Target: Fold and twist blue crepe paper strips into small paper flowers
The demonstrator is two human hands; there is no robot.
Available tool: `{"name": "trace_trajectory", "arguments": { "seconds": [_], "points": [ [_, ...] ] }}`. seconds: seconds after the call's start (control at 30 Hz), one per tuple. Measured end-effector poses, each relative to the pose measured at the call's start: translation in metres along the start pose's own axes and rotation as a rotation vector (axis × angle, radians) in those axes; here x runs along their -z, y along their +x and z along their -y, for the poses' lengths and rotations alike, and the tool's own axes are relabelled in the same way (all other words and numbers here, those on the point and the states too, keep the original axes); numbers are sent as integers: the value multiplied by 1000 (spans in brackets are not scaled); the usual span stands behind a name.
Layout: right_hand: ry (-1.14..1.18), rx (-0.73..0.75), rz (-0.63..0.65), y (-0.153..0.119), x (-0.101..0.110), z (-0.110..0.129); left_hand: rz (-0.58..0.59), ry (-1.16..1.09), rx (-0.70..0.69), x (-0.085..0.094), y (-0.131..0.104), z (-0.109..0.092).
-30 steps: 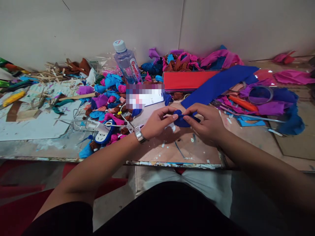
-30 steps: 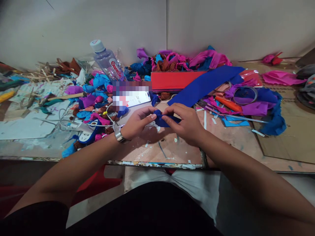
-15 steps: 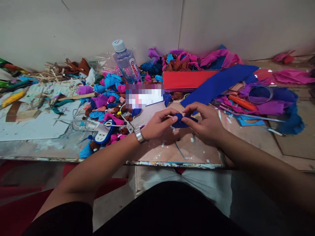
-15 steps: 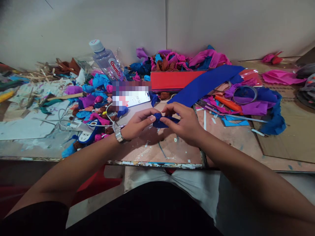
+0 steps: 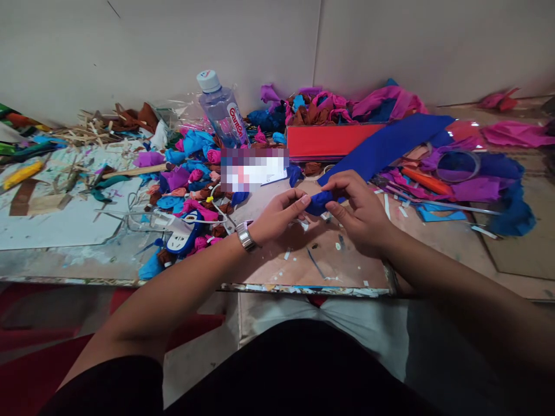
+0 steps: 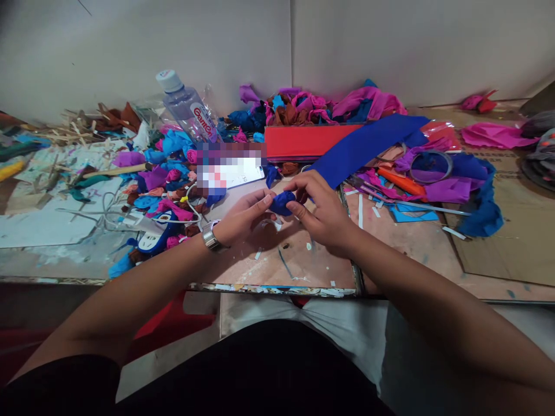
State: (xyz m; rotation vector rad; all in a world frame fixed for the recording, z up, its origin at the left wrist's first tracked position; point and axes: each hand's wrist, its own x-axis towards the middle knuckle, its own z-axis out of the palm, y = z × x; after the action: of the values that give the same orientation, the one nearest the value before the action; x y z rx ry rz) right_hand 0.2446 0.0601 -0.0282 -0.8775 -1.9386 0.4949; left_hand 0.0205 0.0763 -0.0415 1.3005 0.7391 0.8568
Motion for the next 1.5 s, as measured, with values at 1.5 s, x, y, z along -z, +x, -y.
{"name": "trace_trajectory", "arguments": {
  "seconds": [1.5],
  "points": [
    [-83,38,34,-3,1,3,10,351,-324,8,1,-3]
  ]
}}
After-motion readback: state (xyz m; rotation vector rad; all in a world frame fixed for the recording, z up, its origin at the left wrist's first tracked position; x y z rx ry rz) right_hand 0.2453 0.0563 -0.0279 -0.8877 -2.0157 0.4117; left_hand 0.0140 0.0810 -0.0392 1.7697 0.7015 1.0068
